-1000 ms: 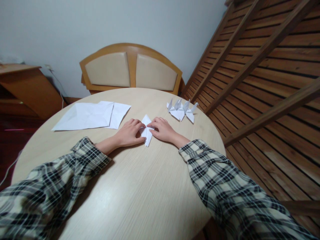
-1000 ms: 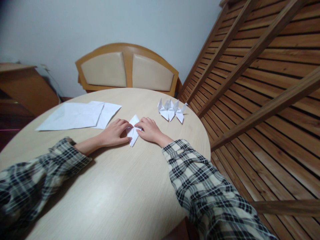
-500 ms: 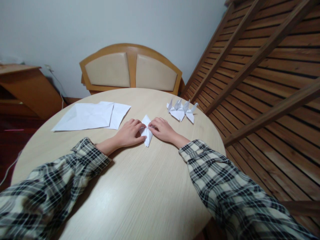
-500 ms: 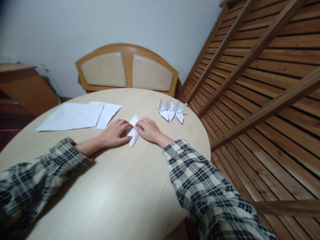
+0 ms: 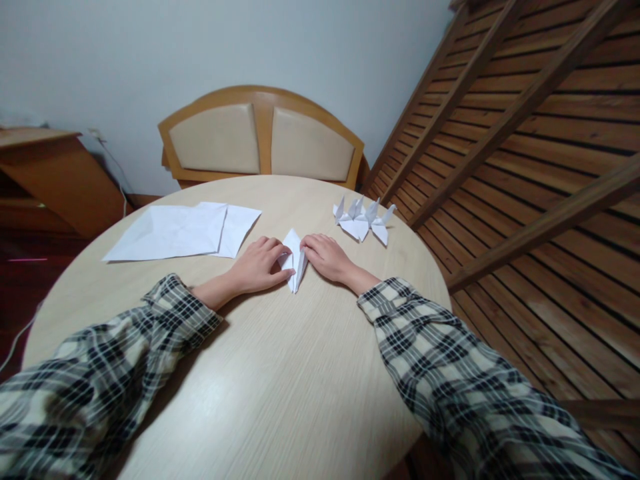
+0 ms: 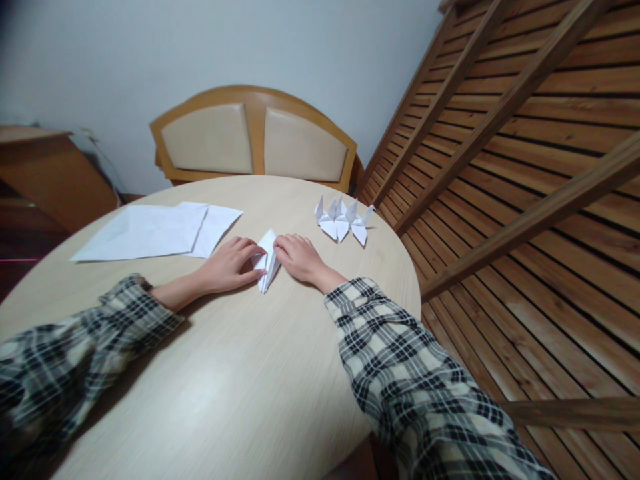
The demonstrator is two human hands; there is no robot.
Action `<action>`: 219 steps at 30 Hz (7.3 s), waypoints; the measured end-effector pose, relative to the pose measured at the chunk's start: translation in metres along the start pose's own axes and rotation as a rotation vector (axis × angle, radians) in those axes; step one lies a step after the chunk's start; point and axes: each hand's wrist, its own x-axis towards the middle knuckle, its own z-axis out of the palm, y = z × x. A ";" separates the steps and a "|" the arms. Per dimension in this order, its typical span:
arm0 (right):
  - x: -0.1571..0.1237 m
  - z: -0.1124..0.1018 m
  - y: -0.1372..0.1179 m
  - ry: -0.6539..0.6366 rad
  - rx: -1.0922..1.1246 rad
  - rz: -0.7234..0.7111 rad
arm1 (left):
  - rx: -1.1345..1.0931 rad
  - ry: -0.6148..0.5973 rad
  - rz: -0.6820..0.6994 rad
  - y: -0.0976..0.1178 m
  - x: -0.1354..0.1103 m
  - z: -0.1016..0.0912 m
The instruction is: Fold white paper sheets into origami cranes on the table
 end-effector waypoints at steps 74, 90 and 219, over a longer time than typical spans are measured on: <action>-0.004 -0.016 0.006 -0.111 -0.130 -0.158 | -0.469 0.033 -0.229 -0.011 0.007 0.001; -0.002 -0.009 0.012 -0.001 0.022 -0.006 | -0.503 0.035 -0.232 -0.007 0.005 -0.003; -0.001 0.005 0.006 0.010 0.403 0.104 | -0.487 0.079 -0.235 -0.008 0.005 0.001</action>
